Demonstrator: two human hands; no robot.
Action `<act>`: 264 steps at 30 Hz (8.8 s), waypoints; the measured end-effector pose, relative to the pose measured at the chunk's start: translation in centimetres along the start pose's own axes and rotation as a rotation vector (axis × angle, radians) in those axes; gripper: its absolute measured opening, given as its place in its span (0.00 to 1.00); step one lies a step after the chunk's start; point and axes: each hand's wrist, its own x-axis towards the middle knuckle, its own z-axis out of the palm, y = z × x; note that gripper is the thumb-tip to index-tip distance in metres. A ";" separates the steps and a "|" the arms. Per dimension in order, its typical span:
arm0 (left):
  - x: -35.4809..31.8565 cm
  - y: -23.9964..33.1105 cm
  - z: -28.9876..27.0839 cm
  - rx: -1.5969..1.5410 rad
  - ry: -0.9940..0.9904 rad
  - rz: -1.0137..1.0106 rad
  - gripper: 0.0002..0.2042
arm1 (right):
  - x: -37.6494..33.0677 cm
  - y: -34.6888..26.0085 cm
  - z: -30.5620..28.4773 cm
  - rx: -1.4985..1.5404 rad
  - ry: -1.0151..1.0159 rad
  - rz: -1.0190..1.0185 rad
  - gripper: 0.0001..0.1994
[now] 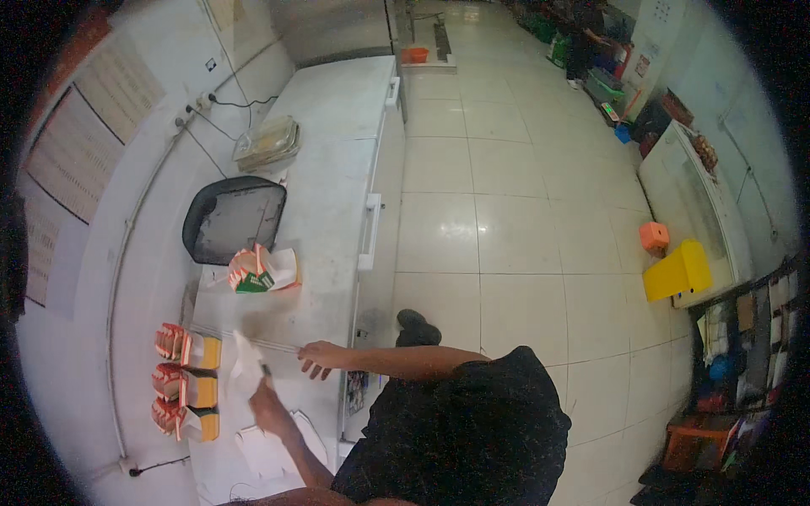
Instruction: The person assembles small, colorful cardboard boxes by hand. They fold the flat cardboard pieces into rectangular shapes, tuck in the flaps, and place the finished boxes on a white counter. The process is repeated multiple times throughout the clip.
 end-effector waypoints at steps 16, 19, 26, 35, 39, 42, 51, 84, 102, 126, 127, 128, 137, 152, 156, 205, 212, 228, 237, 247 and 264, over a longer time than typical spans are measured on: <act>-2.7 3.2 2.4 -0.354 0.107 -0.725 0.13 | 10.2 11.4 -0.2 -0.419 0.029 -0.228 0.14; -3.3 1.5 -0.4 -0.365 0.389 -0.876 0.12 | 9.8 7.9 2.5 -0.195 -0.094 -0.086 0.10; -2.2 3.0 -7.9 -0.359 0.824 -1.099 0.10 | 13.1 -0.5 1.8 -1.161 -0.266 -0.502 0.32; -5.3 5.0 -10.3 0.165 0.593 -0.721 0.09 | -1.0 -10.0 18.2 -0.010 -0.542 0.264 0.28; -6.5 5.4 -9.9 0.168 0.676 -0.743 0.08 | -1.8 -8.9 19.4 -0.204 -0.574 0.164 0.15; -7.6 5.4 -9.7 0.116 0.757 -0.826 0.06 | -3.5 -8.7 19.7 -0.322 -0.652 0.092 0.14; -7.6 6.3 -10.5 -0.001 0.864 -1.019 0.04 | -4.7 -7.7 19.7 -0.607 -0.609 -0.353 0.10; -5.7 9.9 -9.2 -0.680 0.849 -1.060 0.08 | -7.3 -9.1 17.2 -0.544 -0.635 -0.592 0.02; -4.9 9.8 -8.7 -0.729 0.979 -1.124 0.12 | -8.0 -6.0 17.1 -0.798 -0.540 -0.981 0.04; -7.6 10.5 -9.2 -0.924 0.544 -1.194 0.13 | -4.9 -5.0 16.3 -1.285 -0.533 -1.084 0.22; -7.5 10.3 -9.9 -0.985 0.636 -1.257 0.15 | -4.9 -4.8 16.1 -1.309 -0.518 -1.178 0.22; -7.2 9.9 -10.8 -1.046 0.730 -1.318 0.16 | -5.0 -4.8 15.9 -1.332 -0.502 -1.272 0.22; -8.9 7.8 -10.2 -0.971 0.896 -1.318 0.15 | -4.8 -4.0 15.1 -1.177 -0.546 -1.327 0.12; -8.5 9.4 -6.3 -0.819 0.786 -1.358 0.11 | -5.9 -5.9 15.2 -0.677 -0.519 -0.326 0.07; -8.5 9.1 -6.1 -0.969 0.800 -1.277 0.11 | -5.7 -5.5 14.8 -0.634 -0.481 -0.446 0.07; -7.7 11.1 -6.8 0.059 0.345 -0.888 0.17 | -7.6 -7.5 13.8 -0.852 -0.345 -1.095 0.05; -7.7 12.2 -6.5 0.252 0.286 -0.761 0.18 | -8.1 -7.4 14.2 -0.830 -0.288 -1.107 0.07; -12.2 6.3 -2.1 0.324 0.136 -0.729 0.13 | -7.0 -2.5 11.8 -0.722 -0.570 -0.789 0.27; -8.8 9.0 -2.9 -0.067 -0.079 -1.099 0.08 | -6.9 -4.7 14.1 -1.104 -0.429 -1.218 0.25; -7.5 8.6 -7.6 -1.164 0.530 -1.323 0.15 | -5.1 -5.7 11.8 -1.043 -0.262 -1.379 0.13; -6.7 10.4 -7.0 -0.800 0.631 -1.231 0.08 | -6.8 -7.6 11.0 -0.604 -0.447 -0.352 0.08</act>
